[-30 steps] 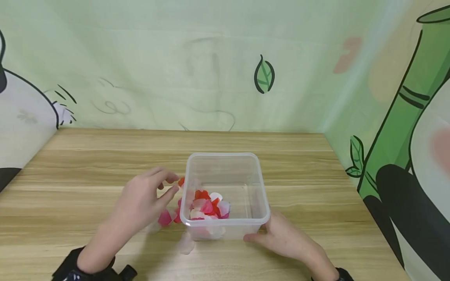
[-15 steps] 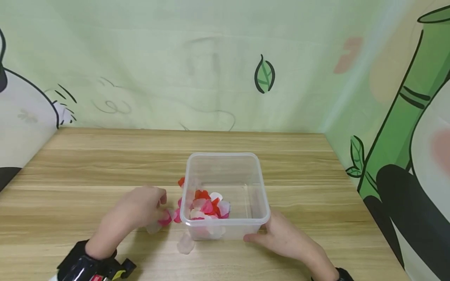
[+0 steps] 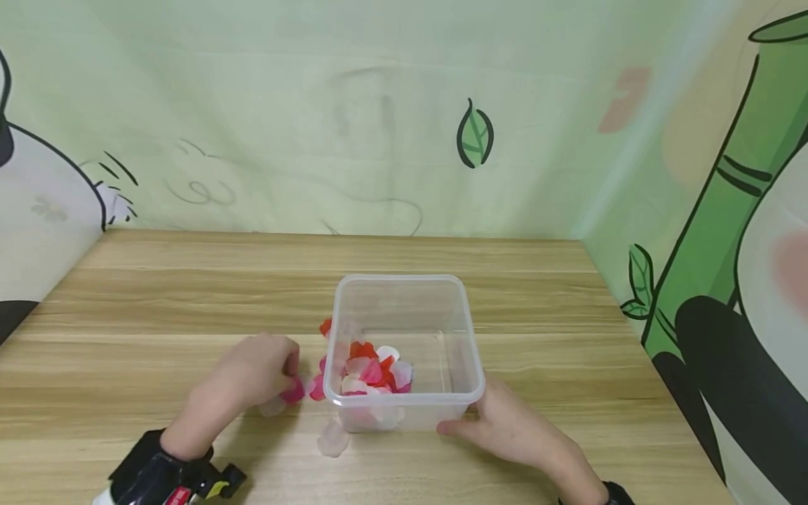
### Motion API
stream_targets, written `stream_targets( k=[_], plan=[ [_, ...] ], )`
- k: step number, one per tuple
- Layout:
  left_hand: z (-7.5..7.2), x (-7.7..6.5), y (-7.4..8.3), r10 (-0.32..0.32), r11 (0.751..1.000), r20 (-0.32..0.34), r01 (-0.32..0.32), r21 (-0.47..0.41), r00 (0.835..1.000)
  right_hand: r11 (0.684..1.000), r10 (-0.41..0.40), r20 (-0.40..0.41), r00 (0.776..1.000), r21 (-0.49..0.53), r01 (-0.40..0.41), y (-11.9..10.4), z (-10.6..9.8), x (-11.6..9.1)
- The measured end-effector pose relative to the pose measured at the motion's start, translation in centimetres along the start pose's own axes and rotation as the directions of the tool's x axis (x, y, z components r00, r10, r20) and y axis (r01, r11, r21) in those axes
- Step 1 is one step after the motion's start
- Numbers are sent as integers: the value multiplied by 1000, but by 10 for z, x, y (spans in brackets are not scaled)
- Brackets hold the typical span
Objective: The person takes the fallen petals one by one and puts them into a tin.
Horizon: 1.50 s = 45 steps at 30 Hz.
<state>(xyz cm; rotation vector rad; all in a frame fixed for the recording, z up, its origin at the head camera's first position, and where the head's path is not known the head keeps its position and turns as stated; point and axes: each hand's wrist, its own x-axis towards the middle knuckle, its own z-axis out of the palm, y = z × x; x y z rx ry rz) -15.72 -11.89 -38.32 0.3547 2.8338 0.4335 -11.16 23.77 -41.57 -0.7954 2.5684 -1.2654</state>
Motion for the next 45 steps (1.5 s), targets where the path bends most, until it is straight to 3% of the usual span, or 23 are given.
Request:
stream_targets(
  k=[7,14,17,20,22,25,29,32,35,37,40,45],
  plan=[
    [-9,-4,-1,5,998,4,-4,-67,1000,1000,8,5,1000,-6,-8,0,0,-1],
    [-24,-13,-3,44,996,-9,-45,-75,999,1000,11,6,1000,1,-11,0,0,-1],
    [-30,-15,-3,73,993,-65,-78,-84,995,1000,14,9,1000,9,-14,0,0,-2],
    [-34,-16,-1,114,985,-180,-135,-105,977,1000,12,13,1000,13,-13,1,-1,-2],
    [-36,-16,2,143,978,-279,-180,-110,950,1000,11,15,1000,17,-12,1,-1,-1],
    [-37,-17,7,183,964,-431,-246,-97,883,1000,15,15,1000,17,-15,0,-1,-1],
    [-37,-19,13,204,945,-604,-317,-85,770,999,26,15,1000,23,-26,-1,-1,-1],
    [-37,-23,17,215,922,-709,-380,-80,672,999,26,16,1000,28,-27,-1,-1,-1],
    [-37,-27,23,250,883,-779,-466,-61,575,999,21,17,1000,26,-22,-1,-1,-1],
    [-36,-30,29,279,853,-802,-520,-46,528,999,20,16,1000,24,-21,-1,-1,-1],
    [-33,-33,38,302,821,-808,-568,-49,506,1000,20,14,1000,18,-20,-1,-1,-1],
    [-25,-36,50,316,802,-785,-593,-80,533,1000,14,4,1000,7,-14,-1,0,-1]
  ],
)
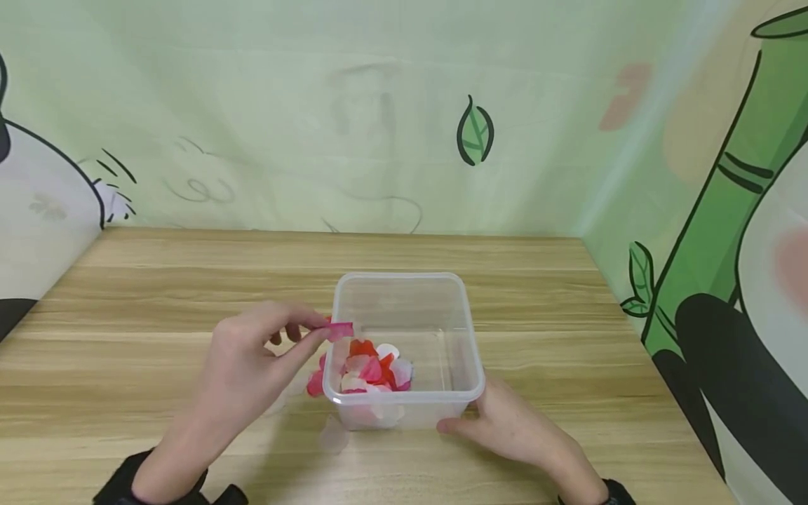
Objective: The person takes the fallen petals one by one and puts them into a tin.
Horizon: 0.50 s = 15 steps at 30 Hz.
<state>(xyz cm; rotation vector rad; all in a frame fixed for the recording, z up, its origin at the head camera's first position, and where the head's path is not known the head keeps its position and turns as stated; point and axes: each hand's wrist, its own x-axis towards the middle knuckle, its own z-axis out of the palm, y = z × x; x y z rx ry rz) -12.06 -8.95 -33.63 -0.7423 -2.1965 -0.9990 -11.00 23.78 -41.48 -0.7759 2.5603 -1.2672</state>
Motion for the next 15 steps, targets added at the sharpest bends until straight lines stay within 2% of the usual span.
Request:
stream_targets(
  k=[9,15],
  plan=[
    [10,-4,2,9,1000,111,-9,5,994,1000,4,-12,1000,-12,-4,-1,0,-1],
    [9,-4,2,5,1000,104,-6,5,995,1000,2,-14,1000,-15,-2,-3,0,0]
  ],
)
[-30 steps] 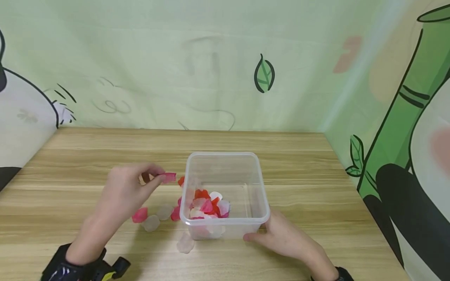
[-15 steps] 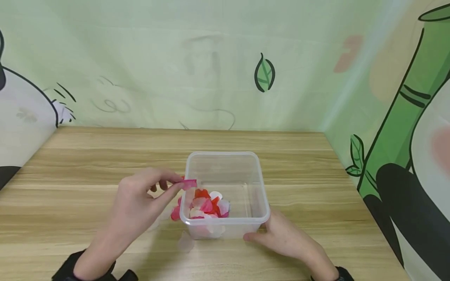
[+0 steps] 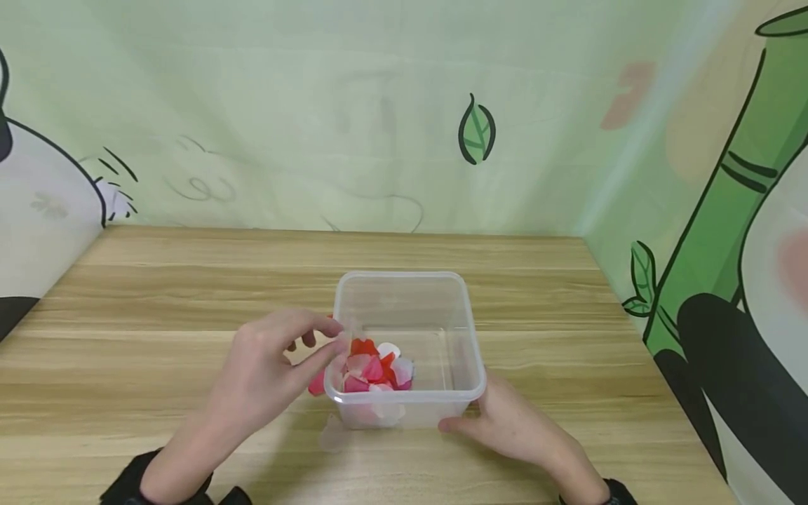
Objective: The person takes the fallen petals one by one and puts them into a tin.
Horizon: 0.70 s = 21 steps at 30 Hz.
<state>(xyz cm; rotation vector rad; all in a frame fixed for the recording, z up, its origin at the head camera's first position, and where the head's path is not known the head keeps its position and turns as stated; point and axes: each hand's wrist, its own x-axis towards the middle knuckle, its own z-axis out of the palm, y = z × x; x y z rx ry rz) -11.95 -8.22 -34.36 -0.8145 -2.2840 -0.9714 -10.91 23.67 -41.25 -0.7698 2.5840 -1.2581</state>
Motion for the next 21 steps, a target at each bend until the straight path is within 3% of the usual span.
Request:
stream_targets(
  k=[3,8,11,13,14,16,19,21],
  plan=[
    [-2,1,-2,-16,1000,-7,17,15,1000,1000,-7,-1,1000,-6,7,0,0,0],
    [-7,1,-6,-111,990,31,108,95,993,1000,-4,-5,1000,-21,4,2,0,0],
    [-9,1,-9,-181,976,87,168,140,980,1000,11,-6,1000,-25,-11,2,0,0],
    [-10,1,-11,-237,962,144,211,174,961,1000,15,-4,1000,-21,-15,1,0,-1],
    [-11,1,-12,-269,953,184,232,196,946,1000,19,-4,1000,-17,-20,1,0,0],
    [-11,1,-14,-341,928,279,273,253,898,1000,19,-2,1000,-11,-19,1,0,0],
    [-9,0,-16,-427,897,437,308,318,792,1000,12,0,1000,-3,-12,0,0,0],
    [-6,-2,-17,-449,890,526,309,336,723,1000,7,0,1000,-7,-7,0,0,1]
  ],
)
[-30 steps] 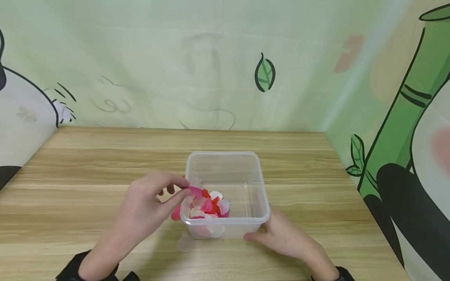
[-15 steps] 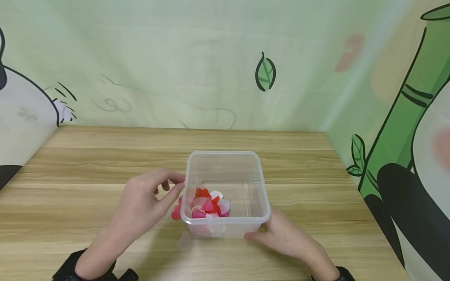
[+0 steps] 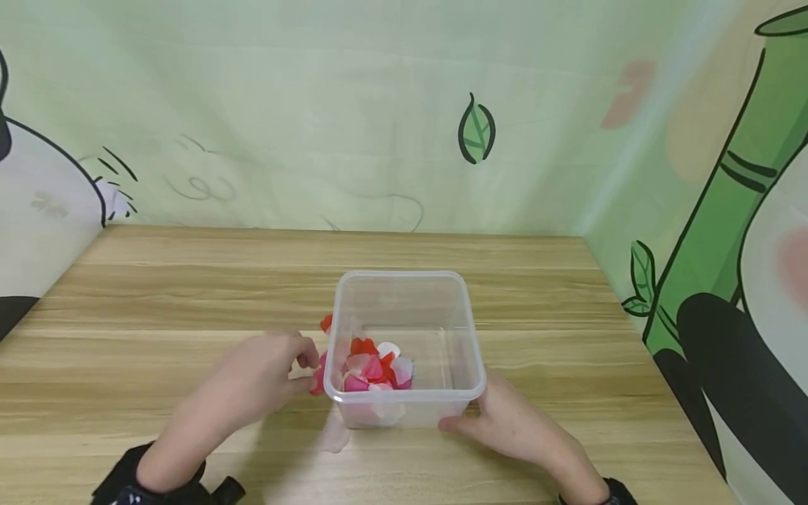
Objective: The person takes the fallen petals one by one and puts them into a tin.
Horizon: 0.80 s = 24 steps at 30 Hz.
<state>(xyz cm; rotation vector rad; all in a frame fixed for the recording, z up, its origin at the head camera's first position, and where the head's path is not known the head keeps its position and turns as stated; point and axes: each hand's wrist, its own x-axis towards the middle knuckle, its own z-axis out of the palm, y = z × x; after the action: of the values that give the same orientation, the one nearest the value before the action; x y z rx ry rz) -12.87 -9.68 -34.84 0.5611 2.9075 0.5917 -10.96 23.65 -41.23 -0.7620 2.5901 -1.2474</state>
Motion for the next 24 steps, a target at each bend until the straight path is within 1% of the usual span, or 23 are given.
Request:
stream_targets(
  k=[2,3,5,7,9,15,20,24],
  plan=[
    [5,0,0,23,1000,68,-23,-3,997,1000,3,-1,1000,-2,-3,0,0,0],
    [7,0,-1,39,999,85,-39,0,996,1000,7,-3,1000,-1,-7,0,0,0],
    [12,0,-2,72,997,97,-74,14,993,1000,1,-3,1000,-13,-1,0,0,0],
    [16,0,-2,96,995,92,-98,23,991,1000,0,-3,1000,-16,0,0,0,0],
    [20,0,-1,94,995,98,-98,33,991,1000,-13,-1,1000,-21,13,0,0,0],
    [28,1,-1,74,997,141,-71,-26,987,1000,-16,0,1000,-17,16,2,0,0],
    [35,2,1,74,995,184,-62,-72,980,1000,-15,1,1000,-2,15,2,0,-1],
    [41,2,0,93,992,200,-73,-103,975,1000,-17,-1,1000,-1,17,2,-1,0]
  ],
)
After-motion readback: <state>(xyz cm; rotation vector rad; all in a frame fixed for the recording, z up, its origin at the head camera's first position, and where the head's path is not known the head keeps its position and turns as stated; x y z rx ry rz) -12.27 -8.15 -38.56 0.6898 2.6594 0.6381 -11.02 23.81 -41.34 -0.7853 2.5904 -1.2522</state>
